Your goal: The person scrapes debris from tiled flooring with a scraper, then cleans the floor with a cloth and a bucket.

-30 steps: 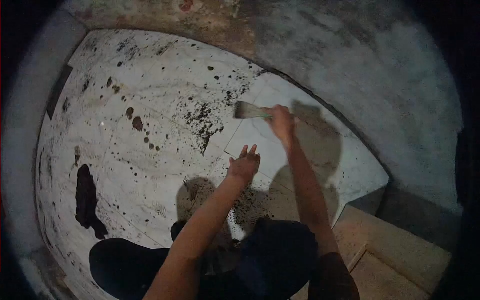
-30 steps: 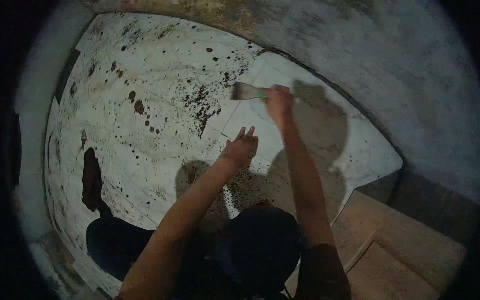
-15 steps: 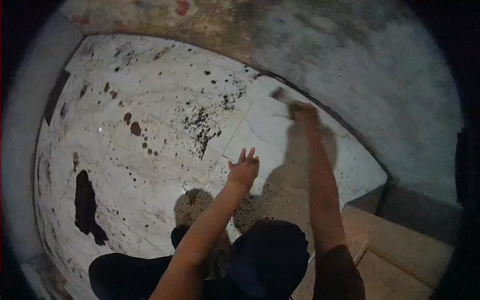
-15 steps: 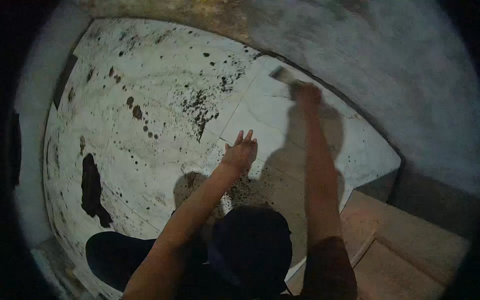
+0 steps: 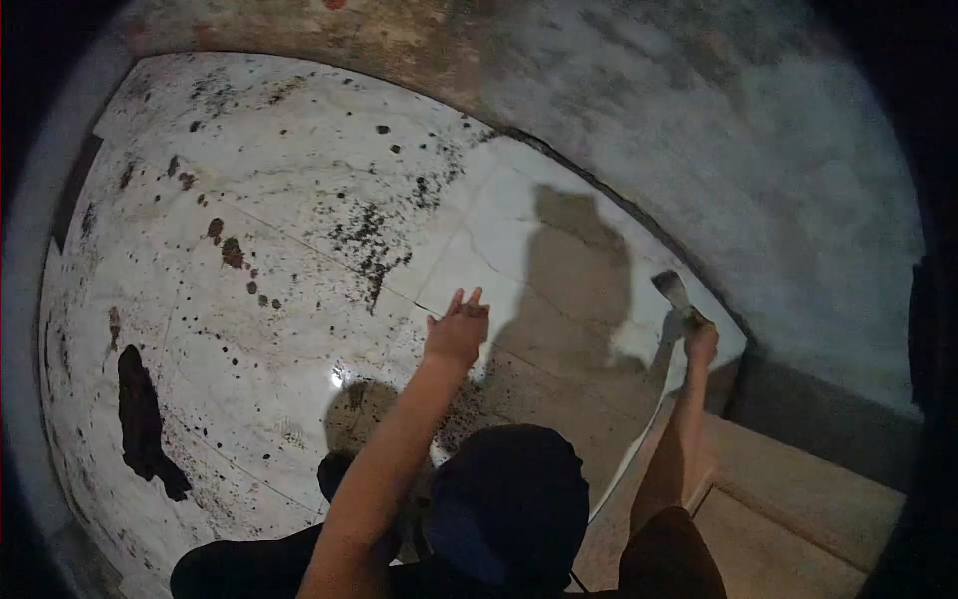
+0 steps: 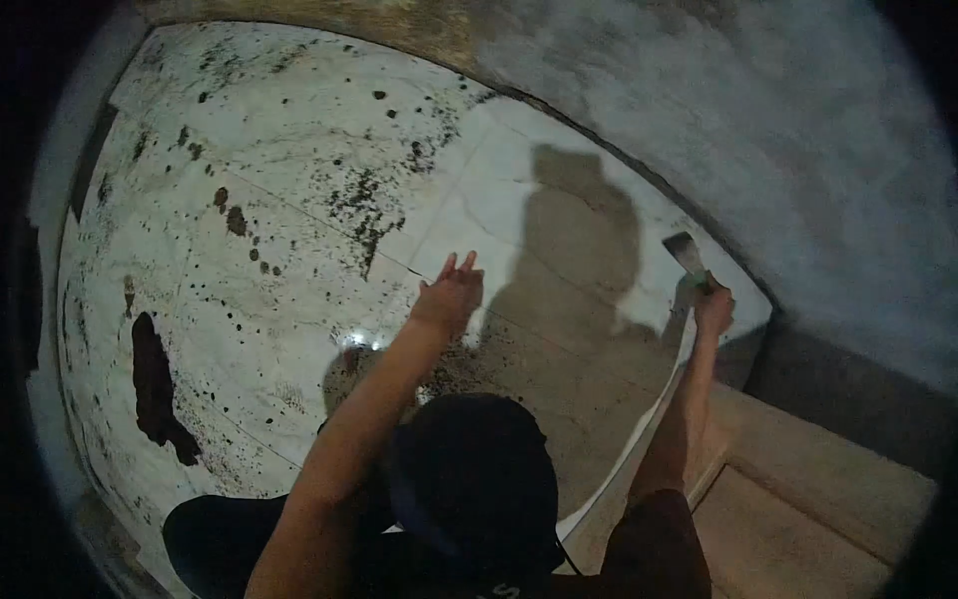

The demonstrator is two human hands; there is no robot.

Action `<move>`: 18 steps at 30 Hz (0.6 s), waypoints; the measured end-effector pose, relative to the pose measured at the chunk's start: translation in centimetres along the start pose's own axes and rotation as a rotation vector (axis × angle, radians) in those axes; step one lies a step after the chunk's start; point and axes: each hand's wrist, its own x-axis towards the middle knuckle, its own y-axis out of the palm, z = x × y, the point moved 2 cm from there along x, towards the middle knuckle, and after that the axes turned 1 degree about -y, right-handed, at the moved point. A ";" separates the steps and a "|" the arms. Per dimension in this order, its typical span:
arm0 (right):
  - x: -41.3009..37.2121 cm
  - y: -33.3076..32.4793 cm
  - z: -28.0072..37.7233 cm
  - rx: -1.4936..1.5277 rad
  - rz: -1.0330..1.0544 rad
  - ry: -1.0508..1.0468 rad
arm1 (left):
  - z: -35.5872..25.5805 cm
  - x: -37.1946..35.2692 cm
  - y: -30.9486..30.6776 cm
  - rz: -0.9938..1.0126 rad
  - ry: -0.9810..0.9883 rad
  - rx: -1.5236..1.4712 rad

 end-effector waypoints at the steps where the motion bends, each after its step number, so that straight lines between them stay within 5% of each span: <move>1: -0.6 -1.2 -2.1 -0.045 0.055 0.081 | -0.5 -1.1 -2.0 0.045 -0.004 -0.003; 3: -1.6 -1.5 -4.4 0.068 0.129 0.097 | -0.2 -0.4 -0.8 0.026 0.022 0.037; 5: -0.1 4.8 -11.2 0.210 0.090 0.004 | 0.1 -0.4 -0.9 0.031 0.045 0.056; 7: -5.6 -0.6 -1.4 0.095 0.111 0.035 | -0.5 0.2 -0.6 0.106 0.082 0.300; 8: -8.6 -3.8 4.2 0.037 0.123 0.050 | 0.4 0.2 -0.4 0.051 0.106 0.079; 10: -10.8 -4.0 9.0 -0.046 0.165 0.117 | -0.1 0.2 -0.2 0.032 0.073 0.157; 11: -12.3 -2.2 9.2 0.023 -0.082 -0.032 | -0.6 -0.5 -1.1 0.069 0.069 0.135; 14: -9.6 0.7 9.5 0.050 -0.025 0.107 | -0.6 -0.1 -0.5 0.012 0.049 0.159; 18: -2.2 0.9 8.3 -0.088 -0.170 -0.009 | -0.6 -0.4 -0.7 0.024 0.019 0.044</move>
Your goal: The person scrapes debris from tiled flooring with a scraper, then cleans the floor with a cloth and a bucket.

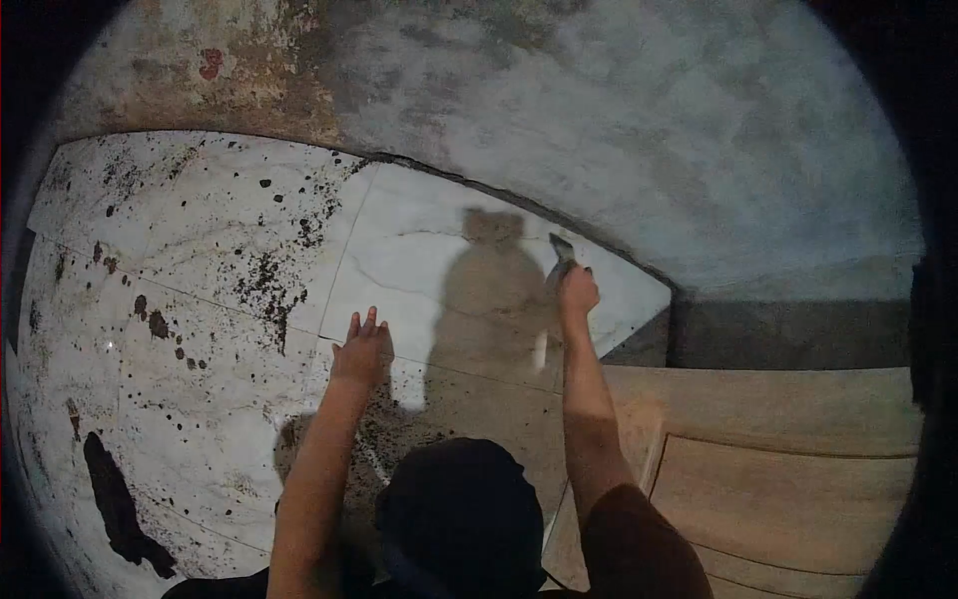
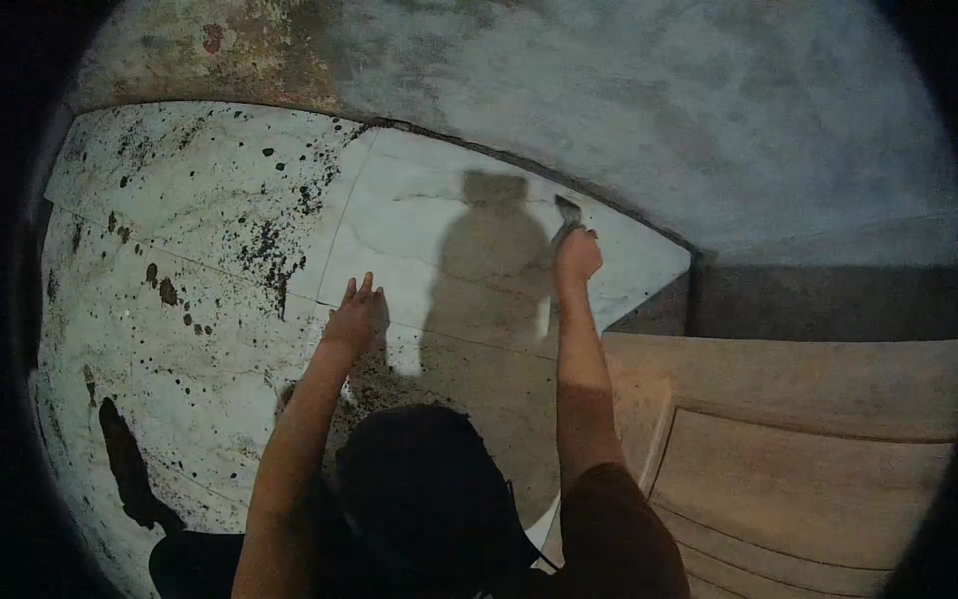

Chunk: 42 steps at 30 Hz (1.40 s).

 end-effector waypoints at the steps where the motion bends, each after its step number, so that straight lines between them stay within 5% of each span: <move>1: 0.9 -0.5 -0.5 -0.044 -0.028 0.049 | 0.0 0.0 0.0 0.018 0.001 -0.010; 5: -0.5 -5.2 -0.6 -0.065 -0.018 -0.014 | 0.7 1.1 1.3 -0.019 -0.013 -0.020; 6: -2.3 -6.6 0.5 -0.073 0.125 -0.049 | 0.6 1.2 1.8 -0.040 -0.018 -0.023; 9: -8.1 -6.5 2.6 0.010 -0.065 -0.194 | 0.1 -0.1 0.0 -0.003 -0.020 -0.050; 12: -5.8 -2.1 2.3 -0.035 0.057 0.040 | -0.2 -0.6 -0.8 0.035 0.011 -0.007; 15: -0.9 0.4 -1.6 -0.149 0.068 0.061 | -0.7 -0.6 -0.8 0.041 0.042 0.093; 18: -0.3 -3.6 -3.1 -0.107 0.084 0.124 | 0.2 0.1 0.0 0.032 0.002 -0.032; 21: -8.2 -10.8 -2.6 -0.008 0.140 0.014 | 0.1 0.6 1.2 -0.008 -0.026 0.071; 22: -11.7 -8.1 -5.7 0.075 0.212 0.020 | 0.1 0.3 1.3 0.006 -0.029 0.061; 23: -15.2 -9.9 -4.8 -0.117 0.369 0.003 | 0.0 0.2 1.1 -0.001 -0.027 0.028; 25: -21.6 -13.8 -2.3 0.005 0.321 -0.142 | 0.3 0.8 0.9 -0.008 -0.029 -0.002; 29: -26.8 -12.5 -0.8 0.032 0.533 0.055 | 0.4 0.3 0.3 0.018 0.016 0.010; 33: -25.5 -17.2 -2.1 -0.139 0.484 -0.035 | 1.4 1.9 2.2 -0.036 0.041 0.071; 35: -27.4 -16.3 -6.0 0.061 0.561 0.146 | 0.3 0.9 1.1 0.012 0.019 0.132; 37: -29.6 -17.1 -7.8 0.108 0.425 0.042 | 0.2 1.6 1.6 0.025 0.026 0.083; 40: -29.2 -14.1 -8.9 0.173 0.285 -0.036 | 2.8 4.3 5.2 -0.191 0.175 0.173; 42: -28.1 -10.2 -9.7 0.187 0.276 0.063 | 2.2 3.2 4.3 -0.088 0.047 0.021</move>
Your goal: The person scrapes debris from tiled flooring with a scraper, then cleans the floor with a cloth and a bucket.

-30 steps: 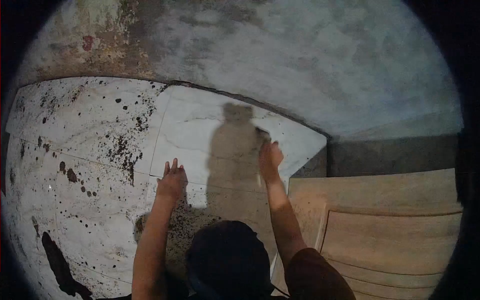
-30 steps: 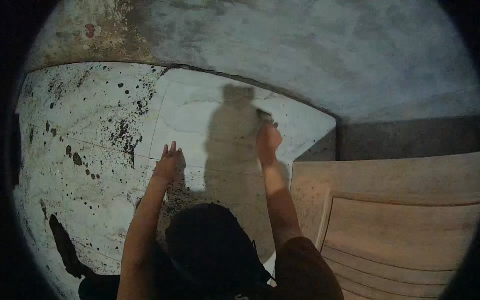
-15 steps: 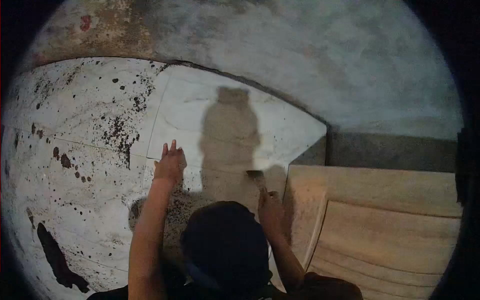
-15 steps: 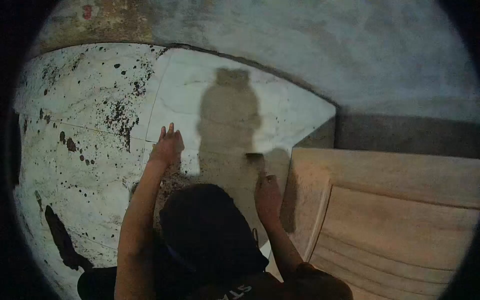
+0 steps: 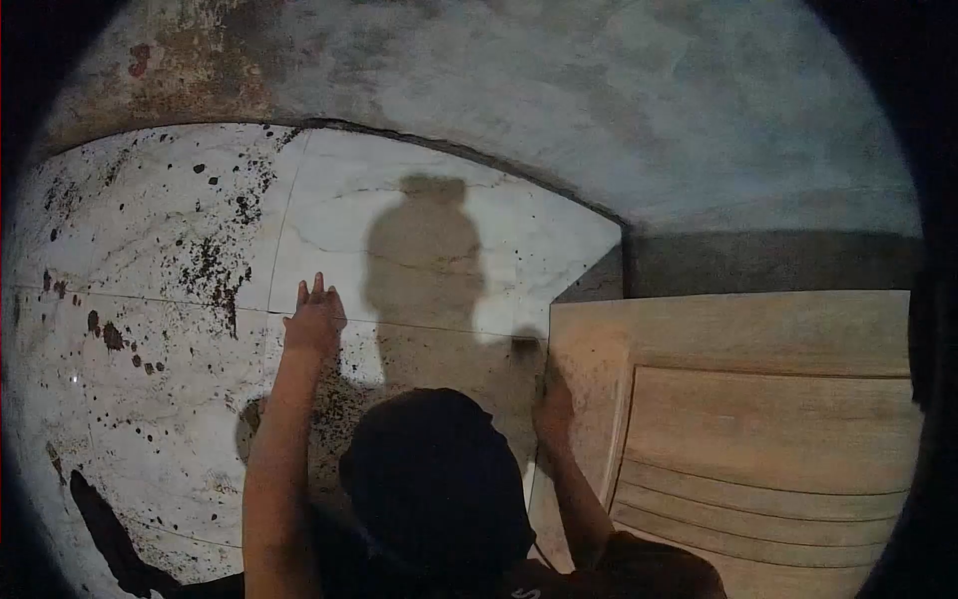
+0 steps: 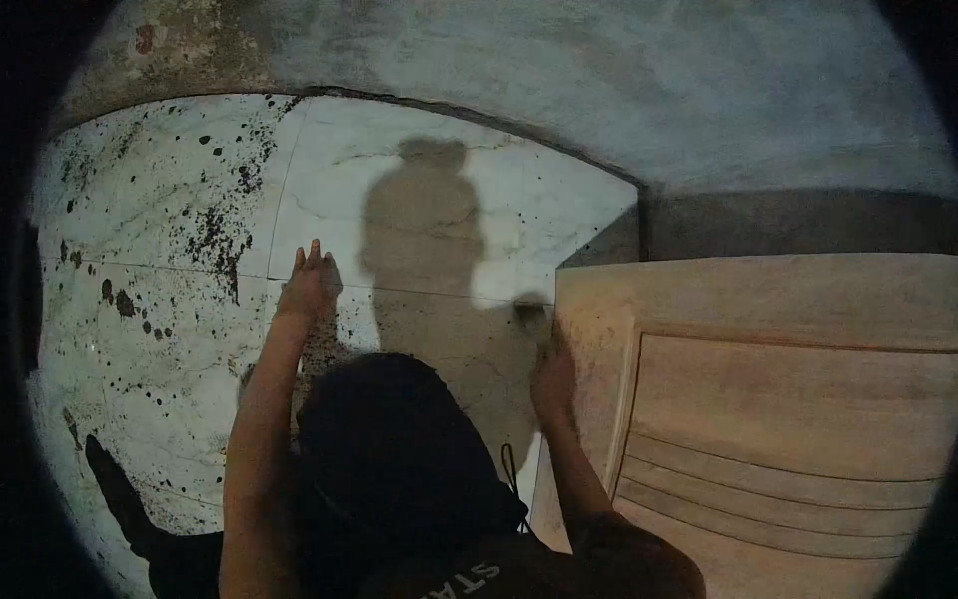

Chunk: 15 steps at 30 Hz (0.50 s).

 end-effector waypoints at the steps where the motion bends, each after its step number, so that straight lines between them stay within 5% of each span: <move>1: 0.9 1.0 -0.5 0.013 -0.009 0.057 | 0.1 -0.1 -0.1 0.000 0.006 -0.002; 5: 11.7 0.1 2.4 -0.228 -0.019 -0.223 | -0.7 -0.8 -1.6 0.073 0.020 0.007; 7: 17.8 -2.6 2.3 -0.621 -0.026 -0.301 | -0.8 -1.8 -2.9 0.133 -0.003 0.040; 11: 27.4 -9.4 -0.7 -0.754 0.041 -0.430 | -1.3 -2.4 -2.4 0.046 -0.032 0.041; 15: 32.3 -8.1 -7.2 -1.017 0.224 -0.560 | -0.8 -2.6 -1.7 -0.028 -0.027 0.027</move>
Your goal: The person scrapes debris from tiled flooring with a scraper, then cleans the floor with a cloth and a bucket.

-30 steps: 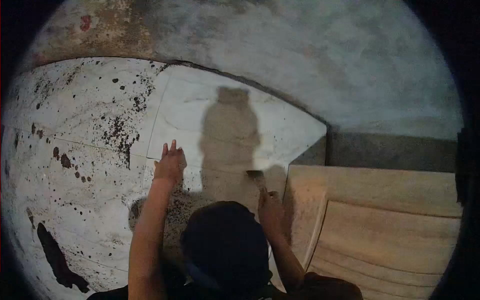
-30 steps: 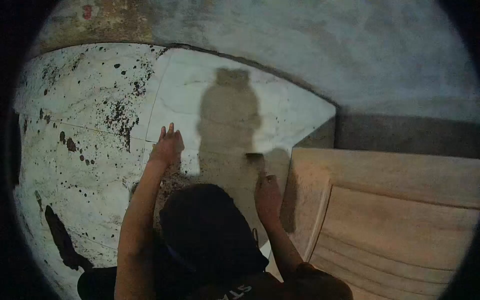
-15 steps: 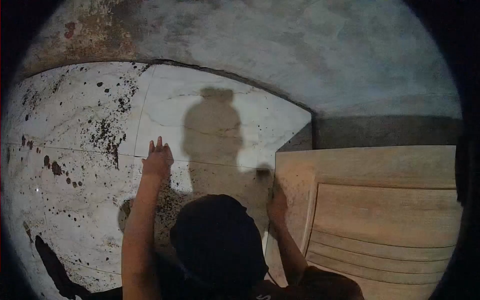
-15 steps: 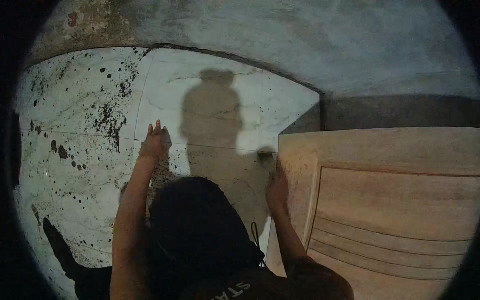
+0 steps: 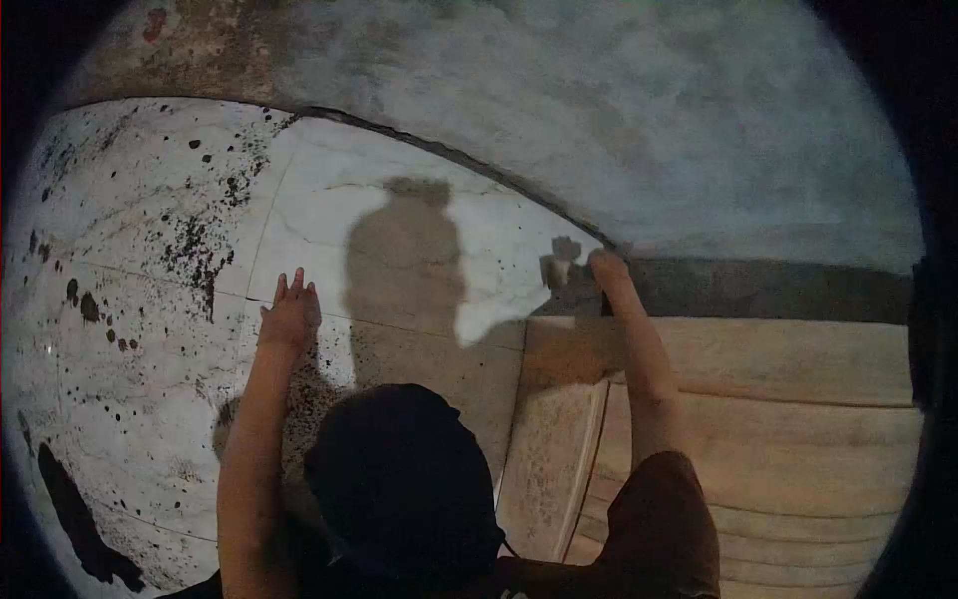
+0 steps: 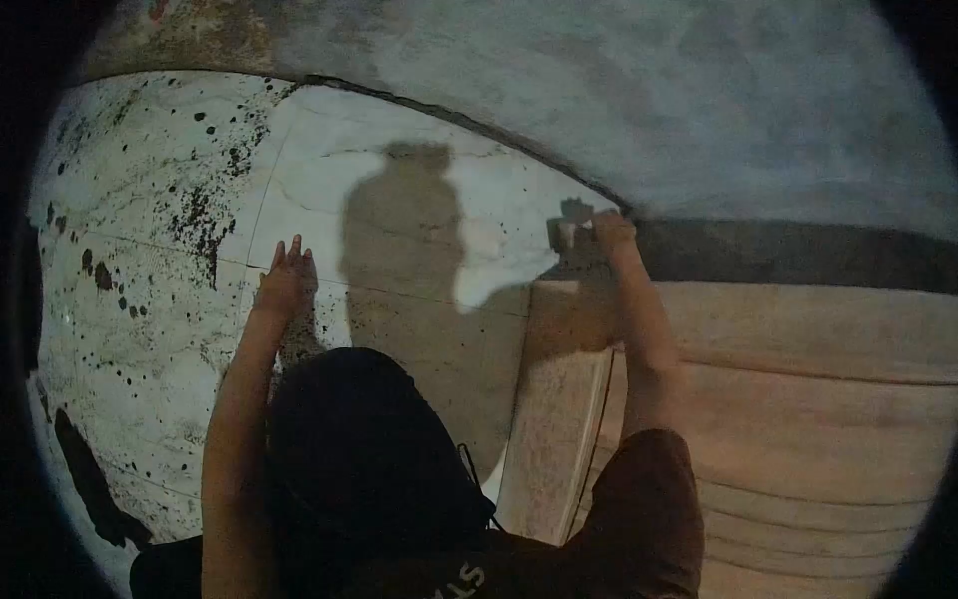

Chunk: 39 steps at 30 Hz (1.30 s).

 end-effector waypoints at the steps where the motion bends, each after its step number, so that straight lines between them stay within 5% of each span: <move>1: -0.2 1.4 0.0 0.104 0.057 0.090 | 0.1 0.2 0.3 -0.002 -0.013 -0.004; 3: -0.1 2.2 0.8 0.212 0.112 0.171 | 0.0 0.5 0.7 -0.014 -0.039 0.018; 7: -0.8 2.2 4.3 0.919 0.250 0.200 | -0.4 -0.9 -1.3 0.004 0.015 -0.004; 10: 2.2 3.5 9.0 0.675 0.333 -0.107 | 0.3 -0.2 -0.3 -0.011 0.010 -0.016; 12: 1.8 -3.1 14.9 0.970 -0.040 -0.118 | -0.4 -0.2 -0.7 0.021 0.025 0.045; 15: 6.7 2.0 13.2 0.871 -0.330 -0.156 | 0.6 0.5 1.0 -0.012 0.048 0.103; 17: 4.6 -2.5 8.0 0.744 0.099 0.043 | 0.4 -0.7 -1.1 0.033 0.054 0.042; 20: 1.6 1.9 1.8 0.578 0.267 0.196 | 0.0 -0.9 -0.2 -0.001 0.064 0.037; 24: -0.2 3.7 3.4 0.745 0.294 0.279 | 0.6 0.8 0.8 0.038 0.008 0.047; 27: 3.9 0.7 10.0 0.903 0.212 0.018 | 0.8 0.4 0.8 -0.010 0.034 0.091; 30: 7.0 -6.4 20.5 0.679 -0.121 -0.289 | 1.4 0.7 0.4 -0.020 0.115 0.059; 32: 6.4 -10.5 23.0 0.448 -0.343 -0.361 | 2.9 -0.2 -1.6 -0.054 0.000 0.245; 34: 10.1 -4.7 20.0 1.129 -0.187 -0.033 | 6.3 -2.3 -3.7 -0.324 -0.197 0.494; 36: 8.3 -4.7 13.1 0.871 -0.141 -0.025 | 12.2 -3.7 -5.2 -0.561 -0.369 0.520; 37: 11.1 3.2 9.0 0.845 0.060 0.156 | 14.4 -4.2 -5.6 -0.606 -0.471 0.581; 38: 7.8 6.3 4.8 0.798 -0.078 0.133 | 15.3 -4.7 -6.1 -0.572 -0.504 0.520; 39: 4.7 4.9 2.9 0.775 0.095 0.403 | 15.8 -5.5 -7.1 -0.533 -0.535 0.461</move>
